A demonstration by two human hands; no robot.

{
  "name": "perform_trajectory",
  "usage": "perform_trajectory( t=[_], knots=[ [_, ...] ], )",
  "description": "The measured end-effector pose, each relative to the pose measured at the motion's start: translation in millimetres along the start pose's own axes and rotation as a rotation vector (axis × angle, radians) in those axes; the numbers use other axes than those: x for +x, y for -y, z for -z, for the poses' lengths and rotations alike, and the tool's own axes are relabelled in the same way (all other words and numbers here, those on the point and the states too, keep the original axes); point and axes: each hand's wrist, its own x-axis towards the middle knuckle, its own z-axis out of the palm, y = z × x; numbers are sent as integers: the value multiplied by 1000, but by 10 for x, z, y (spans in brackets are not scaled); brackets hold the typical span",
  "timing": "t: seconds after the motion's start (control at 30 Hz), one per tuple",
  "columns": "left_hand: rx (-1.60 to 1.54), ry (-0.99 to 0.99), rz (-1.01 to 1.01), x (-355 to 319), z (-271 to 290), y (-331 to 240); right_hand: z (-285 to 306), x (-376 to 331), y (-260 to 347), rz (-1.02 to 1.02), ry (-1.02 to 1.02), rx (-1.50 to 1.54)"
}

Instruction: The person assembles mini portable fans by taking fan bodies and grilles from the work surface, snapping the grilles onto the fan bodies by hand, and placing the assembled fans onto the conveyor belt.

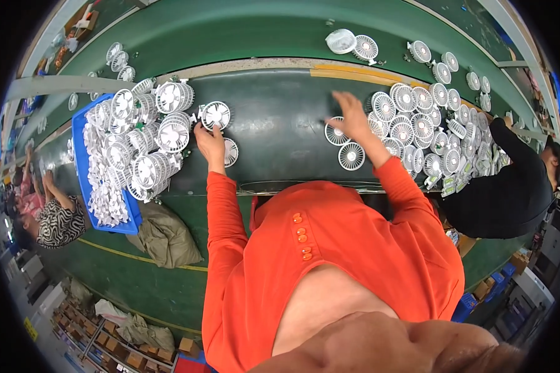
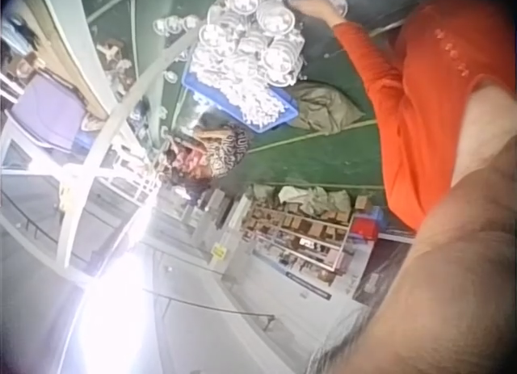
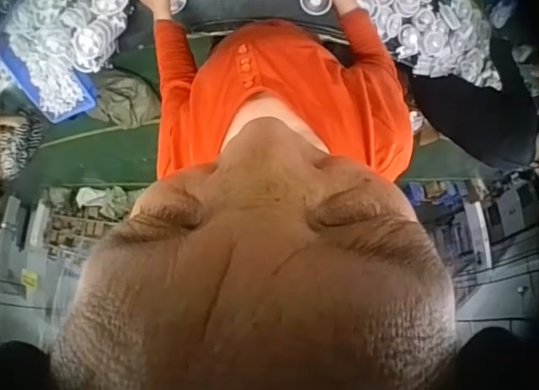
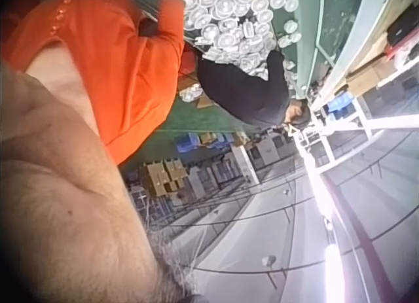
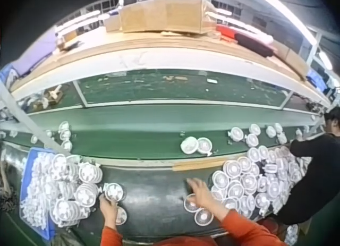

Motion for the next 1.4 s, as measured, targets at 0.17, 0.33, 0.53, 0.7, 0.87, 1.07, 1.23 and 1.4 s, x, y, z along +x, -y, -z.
perform_trajectory(
  t=[0.17,0.33,0.53,0.7,0.87,1.07,1.23,1.4],
  knots=[
    [370,43,26,189,-43,-159,-83,-435,263,33,144,-219],
    [485,51,-45,218,-150,-410,-109,-167,226,-166,80,688],
    [-195,93,-244,-304,-190,-990,26,210,778,-358,198,1869],
    [-661,227,112,-676,-361,-938,-222,345,1217,-177,-2,1323],
    [-985,366,387,-846,-307,-1051,-270,222,1450,134,-170,606],
    [-1444,512,597,-812,-214,-1038,-327,30,1548,308,17,438],
    [-1430,373,639,-923,-268,-1127,-471,1,1576,250,93,547],
    [-1205,142,449,-947,-200,-1399,-561,24,1670,124,14,886]
  ],
)
